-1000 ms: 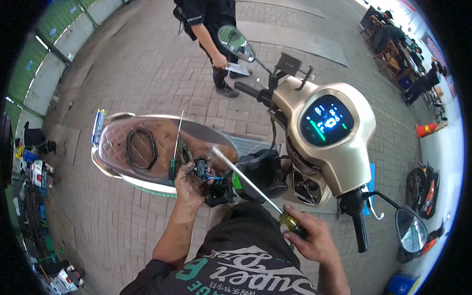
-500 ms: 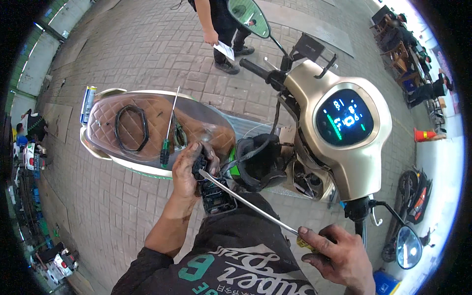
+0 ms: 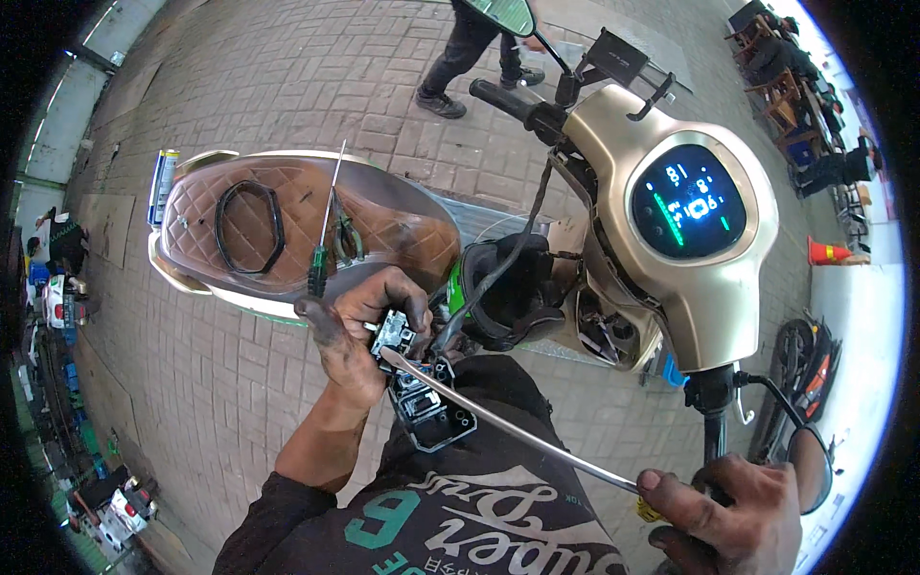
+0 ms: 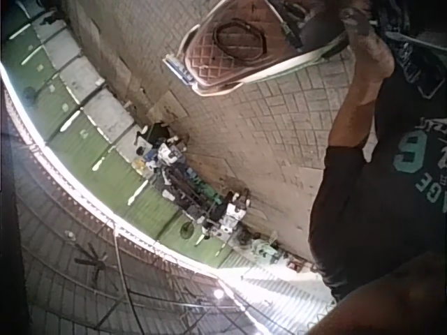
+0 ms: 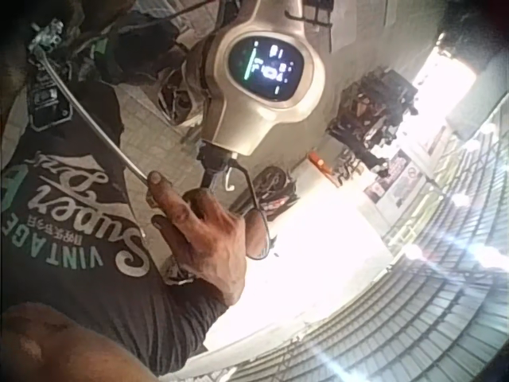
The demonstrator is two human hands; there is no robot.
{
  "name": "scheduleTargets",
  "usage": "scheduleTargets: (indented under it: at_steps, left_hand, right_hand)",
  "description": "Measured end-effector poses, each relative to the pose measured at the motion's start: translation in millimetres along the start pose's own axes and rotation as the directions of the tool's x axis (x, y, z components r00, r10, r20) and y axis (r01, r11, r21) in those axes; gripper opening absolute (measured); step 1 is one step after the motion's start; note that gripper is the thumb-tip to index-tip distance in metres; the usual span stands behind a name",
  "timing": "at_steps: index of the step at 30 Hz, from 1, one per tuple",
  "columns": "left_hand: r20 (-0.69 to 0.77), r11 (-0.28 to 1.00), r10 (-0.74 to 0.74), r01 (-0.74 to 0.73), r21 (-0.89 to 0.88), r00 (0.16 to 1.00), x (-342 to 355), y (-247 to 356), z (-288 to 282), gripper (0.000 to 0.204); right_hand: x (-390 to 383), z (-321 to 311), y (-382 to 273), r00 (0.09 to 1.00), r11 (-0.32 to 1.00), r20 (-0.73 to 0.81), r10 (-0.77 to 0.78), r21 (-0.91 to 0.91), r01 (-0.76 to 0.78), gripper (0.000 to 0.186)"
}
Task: The person uses pliers and a screwdriver to repair the hand controls on the handlebar of an electric scooter.
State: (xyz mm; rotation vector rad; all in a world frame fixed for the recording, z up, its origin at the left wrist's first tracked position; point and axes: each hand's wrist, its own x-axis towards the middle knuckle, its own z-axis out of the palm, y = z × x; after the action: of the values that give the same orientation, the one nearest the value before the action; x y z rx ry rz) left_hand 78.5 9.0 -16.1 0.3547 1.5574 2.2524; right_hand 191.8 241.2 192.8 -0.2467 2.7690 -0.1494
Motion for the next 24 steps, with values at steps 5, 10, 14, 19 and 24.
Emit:
scheduleTargets:
  at_steps: [5, 10, 14, 19, 24]
  left_hand:
    - [-0.063, 0.982, 0.081, -0.069, 0.176, 0.995, -7, 2, -3, 0.096]
    - [-0.096, 0.964, 0.144, -0.118, 0.24, 0.985, -9, 9, -4, 0.097]
    - [0.072, 0.772, 0.219, -0.218, 0.597, 0.973, -9, 29, -1, 0.097]
    - [-0.086, 0.997, 0.049, -0.044, 0.059, 0.995, -18, 10, 6, 0.099]
    - [-0.081, 0.944, -0.045, 0.016, -0.329, 0.996, -25, -9, -9, 0.076]
  right_hand:
    - [-7, 11, 5, 0.998, 0.999, -0.036, -0.046, -0.012, 0.046, 0.073]
    - [-9, 33, 12, 0.999, 0.973, 0.037, 0.003, 0.231, -0.011, 0.072]
    - [-4, 41, 8, 0.988, 0.984, -0.01, -0.152, 0.088, 0.152, 0.072]
    - [-6, 33, 3, 0.988, 0.979, -0.043, -0.146, 0.139, 0.151, 0.078]
    - [-41, 61, 36, 0.975, 0.938, -0.22, -0.045, 0.326, 0.117, 0.074]
